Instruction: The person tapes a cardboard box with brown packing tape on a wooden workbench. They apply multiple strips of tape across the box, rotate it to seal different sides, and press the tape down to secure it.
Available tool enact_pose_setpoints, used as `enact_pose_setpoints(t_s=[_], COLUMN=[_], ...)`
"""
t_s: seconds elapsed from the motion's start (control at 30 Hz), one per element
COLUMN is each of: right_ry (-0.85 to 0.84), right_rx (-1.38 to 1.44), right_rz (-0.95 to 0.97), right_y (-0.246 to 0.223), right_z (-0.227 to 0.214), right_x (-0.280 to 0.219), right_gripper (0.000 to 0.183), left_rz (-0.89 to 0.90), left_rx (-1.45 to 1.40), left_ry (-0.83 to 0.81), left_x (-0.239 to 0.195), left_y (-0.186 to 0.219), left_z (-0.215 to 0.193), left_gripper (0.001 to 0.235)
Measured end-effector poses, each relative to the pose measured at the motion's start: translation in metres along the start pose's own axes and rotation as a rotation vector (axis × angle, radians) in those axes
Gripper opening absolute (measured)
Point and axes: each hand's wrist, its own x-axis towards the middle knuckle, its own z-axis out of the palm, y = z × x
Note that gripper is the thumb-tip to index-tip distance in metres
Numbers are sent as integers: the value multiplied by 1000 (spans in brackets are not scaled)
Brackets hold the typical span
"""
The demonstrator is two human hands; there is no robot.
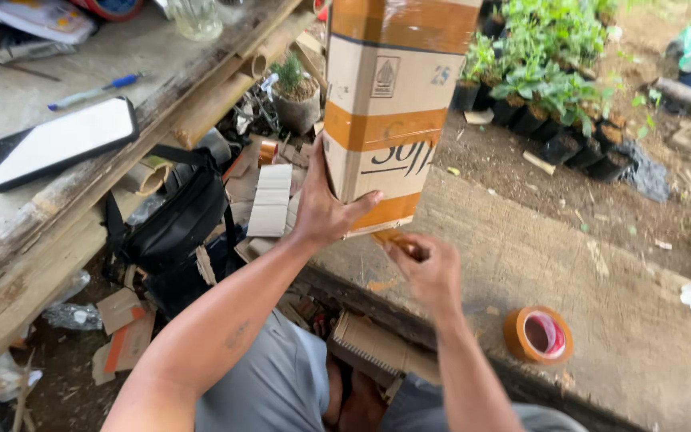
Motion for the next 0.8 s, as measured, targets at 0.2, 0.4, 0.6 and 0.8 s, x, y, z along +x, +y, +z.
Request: enact_pose_setpoints(t_s=[0.2, 0.4, 0.6, 0.8], right_ry=[52, 126, 430, 117], right_rx=[-388, -421, -94, 894], right_rz=[-1068, -1130, -507, -492], right_y=[-10, 12, 38, 52], right_z=[-30, -43, -20, 0], right_x=[2, 15, 6, 7], right_gripper=[5, 23, 151, 137], left_rz=[-16, -147, -253, -271], left_rx=[98, 212, 126, -336], left_ry=[-161, -266, -419, -371], left_x=[-8, -12, -22, -21], left_y=[-8, -11, 3, 6], left_z=[8, 33, 27, 41], left_gripper=[117, 125, 127, 122])
